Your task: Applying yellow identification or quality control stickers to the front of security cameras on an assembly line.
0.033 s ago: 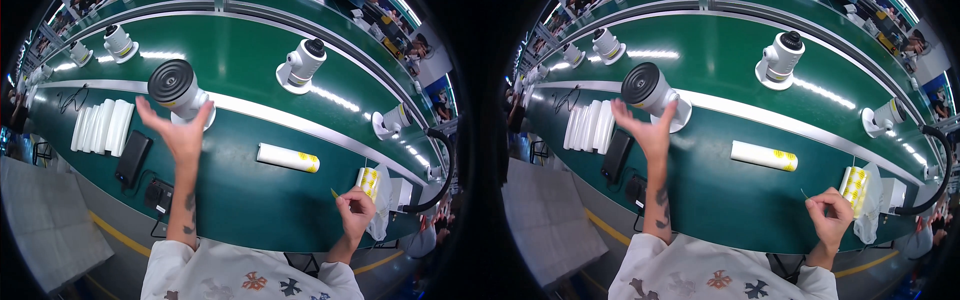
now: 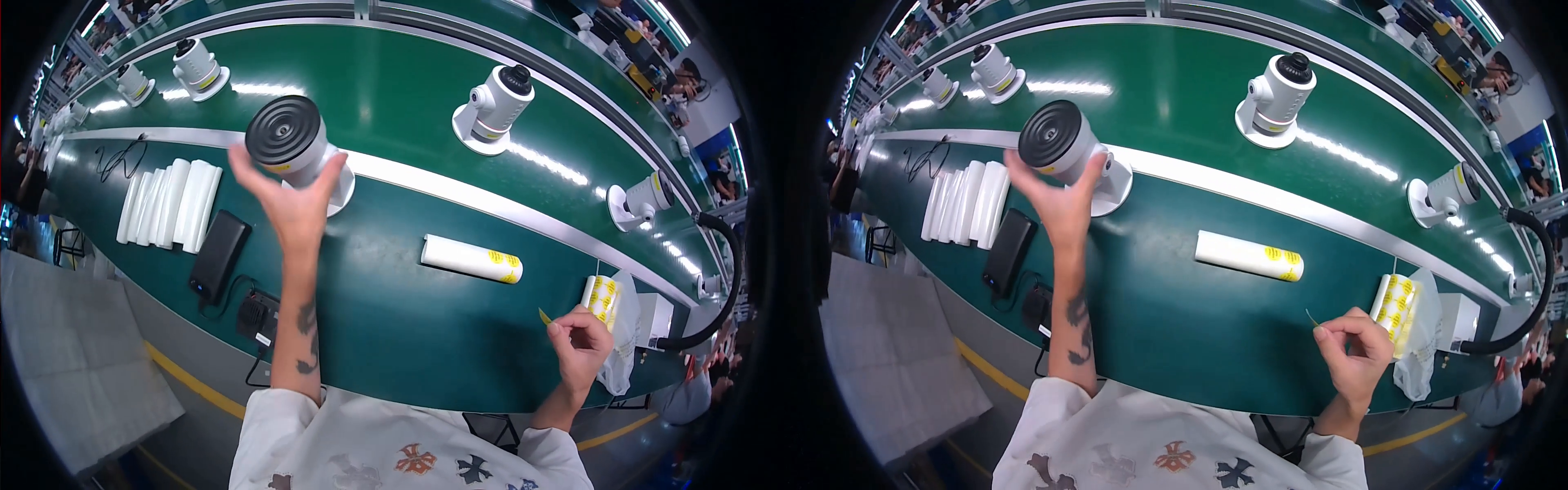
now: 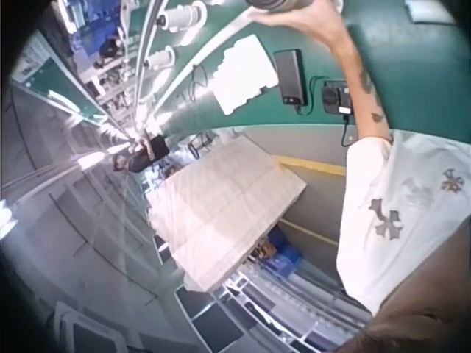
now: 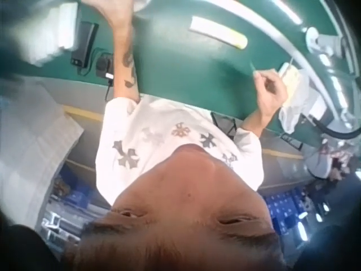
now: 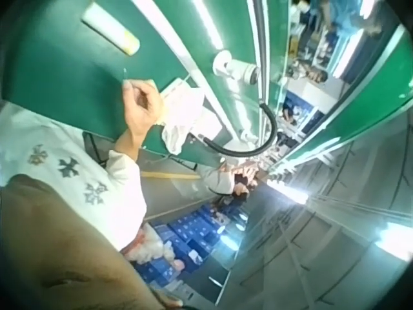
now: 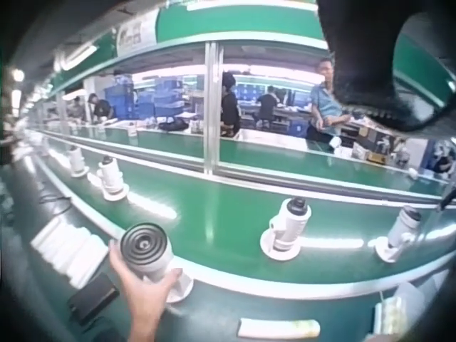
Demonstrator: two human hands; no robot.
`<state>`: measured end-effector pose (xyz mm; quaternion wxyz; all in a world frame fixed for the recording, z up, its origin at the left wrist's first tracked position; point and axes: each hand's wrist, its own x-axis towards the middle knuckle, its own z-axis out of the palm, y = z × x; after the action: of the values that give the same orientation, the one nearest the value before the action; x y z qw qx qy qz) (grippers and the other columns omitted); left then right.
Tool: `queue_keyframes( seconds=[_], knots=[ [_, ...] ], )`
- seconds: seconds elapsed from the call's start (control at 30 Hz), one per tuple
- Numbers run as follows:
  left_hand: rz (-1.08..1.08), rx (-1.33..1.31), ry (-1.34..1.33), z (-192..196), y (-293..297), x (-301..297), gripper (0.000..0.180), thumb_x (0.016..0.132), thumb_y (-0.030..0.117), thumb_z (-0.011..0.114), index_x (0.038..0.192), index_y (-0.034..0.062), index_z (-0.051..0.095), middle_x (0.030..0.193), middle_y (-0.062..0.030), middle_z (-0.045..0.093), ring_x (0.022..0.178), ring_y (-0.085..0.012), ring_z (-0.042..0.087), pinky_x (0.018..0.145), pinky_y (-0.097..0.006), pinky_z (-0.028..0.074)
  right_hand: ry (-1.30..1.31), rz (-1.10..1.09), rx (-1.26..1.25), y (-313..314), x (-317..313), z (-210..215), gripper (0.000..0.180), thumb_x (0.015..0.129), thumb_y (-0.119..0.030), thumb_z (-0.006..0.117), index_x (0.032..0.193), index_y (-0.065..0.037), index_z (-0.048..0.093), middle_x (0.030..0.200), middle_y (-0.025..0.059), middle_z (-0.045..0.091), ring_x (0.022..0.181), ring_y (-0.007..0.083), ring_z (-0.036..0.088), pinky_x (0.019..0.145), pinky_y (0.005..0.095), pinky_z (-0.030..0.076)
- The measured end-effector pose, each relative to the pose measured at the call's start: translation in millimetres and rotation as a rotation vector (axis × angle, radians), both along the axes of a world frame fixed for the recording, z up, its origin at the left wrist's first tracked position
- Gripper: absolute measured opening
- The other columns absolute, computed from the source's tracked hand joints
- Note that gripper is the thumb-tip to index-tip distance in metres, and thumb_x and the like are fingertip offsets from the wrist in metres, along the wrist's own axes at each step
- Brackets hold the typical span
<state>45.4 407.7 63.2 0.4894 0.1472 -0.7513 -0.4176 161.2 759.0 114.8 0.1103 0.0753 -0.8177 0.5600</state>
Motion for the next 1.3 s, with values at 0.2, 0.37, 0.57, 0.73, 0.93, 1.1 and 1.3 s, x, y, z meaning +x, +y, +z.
queue_keyframes(
  seconds=[0.2, 0.37, 0.57, 0.73, 0.93, 1.1, 1.3],
  knots=[
    [-0.306, 0.192, -0.020, 10.0, 2.5, 30.6, 0.094, 0.063, 0.014, 0.089, 0.136, -0.0020, 0.032, 0.125, -0.0138, 0.050, 0.116, -0.0232, 0.052, 0.100, -0.036, 0.042, -0.058, 0.099, -0.204, -12.6, -2.4, 33.7, 0.012, 0.070, 0.008, 0.073, 0.074, 0.003, 0.063, 0.058, 0.0050, 0.059, 0.047, 0.0057, 0.047, 0.046, 0.0179, 0.034],
    [-0.867, 0.129, -0.263, 23.0, 35.4, 120.1, 0.116, 0.045, 0.017, 0.095, 0.140, 0.0000, 0.031, 0.133, -0.0155, 0.048, 0.123, -0.0261, 0.050, 0.103, -0.038, 0.040, -0.070, 0.313, -0.287, -24.9, -8.8, 63.6, 0.011, 0.071, 0.009, 0.073, 0.076, 0.007, 0.064, 0.049, 0.0044, 0.058, 0.038, 0.0054, 0.049, 0.039, 0.0167, 0.031],
    [-1.218, 0.261, -0.230, 23.5, 84.7, 133.9, 0.096, 0.055, 0.012, 0.091, 0.134, 0.0009, 0.038, 0.129, -0.0185, 0.050, 0.117, -0.0340, 0.053, 0.099, -0.041, 0.044, -0.270, 0.643, -0.154, -50.8, -23.3, 82.9, 0.011, 0.074, 0.007, 0.075, 0.082, 0.006, 0.067, 0.043, -0.0004, 0.055, 0.038, 0.0036, 0.052, 0.038, 0.0175, 0.031],
    [-1.203, 0.233, -0.156, 2.5, 92.6, 132.6, 0.097, 0.055, 0.013, 0.091, 0.134, 0.0016, 0.036, 0.130, -0.0191, 0.050, 0.119, -0.0357, 0.050, 0.099, -0.043, 0.043, -0.450, 0.591, -0.076, -62.0, -19.5, 72.8, 0.009, 0.077, 0.003, 0.074, 0.083, 0.002, 0.067, 0.041, -0.0026, 0.050, 0.038, 0.0032, 0.051, 0.039, 0.0184, 0.030],
    [-1.198, 0.223, -0.146, 0.3, 92.2, 135.4, 0.097, 0.056, 0.014, 0.091, 0.135, 0.0024, 0.036, 0.133, -0.0187, 0.047, 0.121, -0.0357, 0.048, 0.101, -0.044, 0.041, -0.506, 0.620, -0.025, -74.9, -20.8, 71.1, 0.009, 0.077, 0.000, 0.074, 0.082, -0.001, 0.067, 0.041, -0.0034, 0.046, 0.036, 0.0022, 0.042, 0.039, 0.0201, 0.029],
    [-1.205, 0.232, -0.138, -2.7, 92.0, 136.9, 0.098, 0.056, 0.014, 0.091, 0.135, 0.0025, 0.035, 0.134, -0.0185, 0.046, 0.122, -0.0354, 0.047, 0.101, -0.044, 0.041, -0.516, 0.593, 0.054, -81.5, -22.3, 72.3, 0.008, 0.078, 0.001, 0.073, 0.082, 0.000, 0.067, 0.042, -0.0030, 0.045, 0.036, 0.0020, 0.041, 0.039, 0.0209, 0.028],
    [-1.182, 0.181, -0.182, -4.0, 92.7, 138.5, 0.096, 0.059, 0.018, 0.089, 0.136, 0.0027, 0.034, 0.138, -0.0195, 0.041, 0.124, -0.0385, 0.045, 0.104, -0.045, 0.037, -0.269, 0.482, 0.242, -82.6, -18.6, 63.7, 0.010, 0.076, 0.001, 0.074, 0.082, 0.001, 0.065, 0.042, -0.0031, 0.043, 0.035, 0.0023, 0.039, 0.037, 0.0204, 0.027]
  ],
)
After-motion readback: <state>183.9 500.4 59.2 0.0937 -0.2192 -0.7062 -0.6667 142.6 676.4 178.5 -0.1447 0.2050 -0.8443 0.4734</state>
